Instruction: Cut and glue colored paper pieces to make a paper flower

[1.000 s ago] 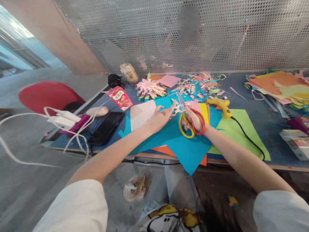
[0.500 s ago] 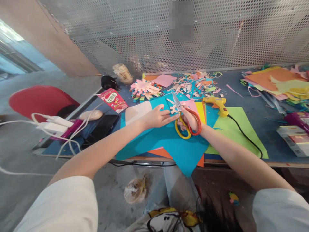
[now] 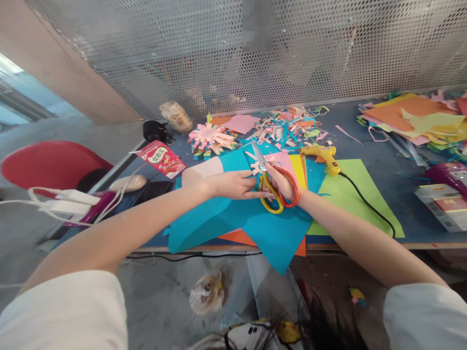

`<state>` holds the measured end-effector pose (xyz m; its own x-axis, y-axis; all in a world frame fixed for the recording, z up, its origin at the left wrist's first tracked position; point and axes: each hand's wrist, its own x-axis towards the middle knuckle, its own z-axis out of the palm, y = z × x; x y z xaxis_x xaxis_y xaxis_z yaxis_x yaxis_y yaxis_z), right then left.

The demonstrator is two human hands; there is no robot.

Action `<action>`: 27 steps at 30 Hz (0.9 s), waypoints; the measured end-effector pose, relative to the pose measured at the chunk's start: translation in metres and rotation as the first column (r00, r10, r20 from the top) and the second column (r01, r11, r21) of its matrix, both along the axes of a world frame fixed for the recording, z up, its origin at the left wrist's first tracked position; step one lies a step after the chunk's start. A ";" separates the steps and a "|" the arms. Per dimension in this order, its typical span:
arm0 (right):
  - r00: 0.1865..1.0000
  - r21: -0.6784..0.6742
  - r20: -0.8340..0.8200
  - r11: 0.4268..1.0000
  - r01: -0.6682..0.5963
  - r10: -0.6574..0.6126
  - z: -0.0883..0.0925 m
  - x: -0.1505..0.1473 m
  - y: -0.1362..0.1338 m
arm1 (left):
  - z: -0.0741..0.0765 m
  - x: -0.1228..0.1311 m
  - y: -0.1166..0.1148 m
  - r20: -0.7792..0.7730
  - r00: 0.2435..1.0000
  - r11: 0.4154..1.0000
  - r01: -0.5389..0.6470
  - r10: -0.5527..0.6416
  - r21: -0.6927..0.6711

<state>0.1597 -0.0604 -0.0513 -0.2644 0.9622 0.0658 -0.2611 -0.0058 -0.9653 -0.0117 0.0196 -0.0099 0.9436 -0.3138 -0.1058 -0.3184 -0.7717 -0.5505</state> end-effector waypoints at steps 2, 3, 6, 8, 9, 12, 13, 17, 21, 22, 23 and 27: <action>1.000 -0.005 0.001 1.000 0.009 -0.009 0.000 0.000 0.000 | -0.004 -0.001 0.003 0.075 0.994 0.994 0.072 -0.078 0.078; 1.000 -0.012 0.001 1.000 0.012 -0.012 0.000 0.000 0.000 | -0.006 -0.002 0.005 0.108 0.990 0.992 0.081 -0.092 0.099; 1.000 -0.037 -0.003 0.999 0.010 -0.010 0.000 0.000 0.000 | -0.012 -0.005 0.008 0.192 0.976 0.991 0.080 -0.099 0.106; 1.000 -0.054 -0.001 0.999 -0.002 0.002 0.001 0.000 0.000 | -0.014 -0.006 0.009 0.233 0.969 0.994 0.060 -0.079 0.088; 1.000 -0.062 0.002 0.998 -0.007 0.008 0.002 -0.001 -0.001 | -0.015 -0.007 0.010 0.243 0.969 0.996 0.034 -0.053 0.081; 1.000 -0.087 0.017 0.996 -0.007 0.009 0.006 -0.002 -0.003 | -0.016 -0.009 0.012 0.232 0.971 0.994 -0.077 0.058 0.074; 1.000 -0.094 0.022 0.996 -0.006 0.008 0.007 -0.002 -0.004 | -0.016 -0.010 0.012 0.224 0.969 0.990 -0.121 0.102 0.071; 0.999 -0.132 0.037 0.991 -0.020 0.025 0.005 -0.001 -0.004 | -0.018 -0.016 0.018 0.232 0.934 0.960 -0.281 0.272 0.007; 0.999 -0.166 0.038 0.986 -0.031 0.038 0.002 0.000 -0.002 | -0.024 -0.025 0.022 0.298 0.840 0.882 -0.373 0.453 -0.288; 0.999 -0.171 0.036 0.985 -0.031 0.037 0.002 0.000 -0.002 | -0.025 -0.026 0.020 0.298 0.813 0.844 -0.379 0.500 -0.380; 0.999 -0.172 0.034 0.985 -0.030 0.037 0.002 -0.001 -0.002 | -0.026 -0.026 0.018 0.293 0.793 0.806 -0.374 0.534 -0.458; 0.999 -0.161 0.028 0.986 -0.032 0.037 0.005 -0.001 -0.003 | -0.026 -0.022 0.006 0.273 0.796 0.759 -0.320 0.540 -0.568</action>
<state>0.1585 -0.0635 -0.0464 -0.2976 0.9497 -0.0971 -0.2277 -0.1694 -0.9589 -0.0337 0.0257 -0.0358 0.9061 0.2326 0.3533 0.2757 -0.9582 -0.0762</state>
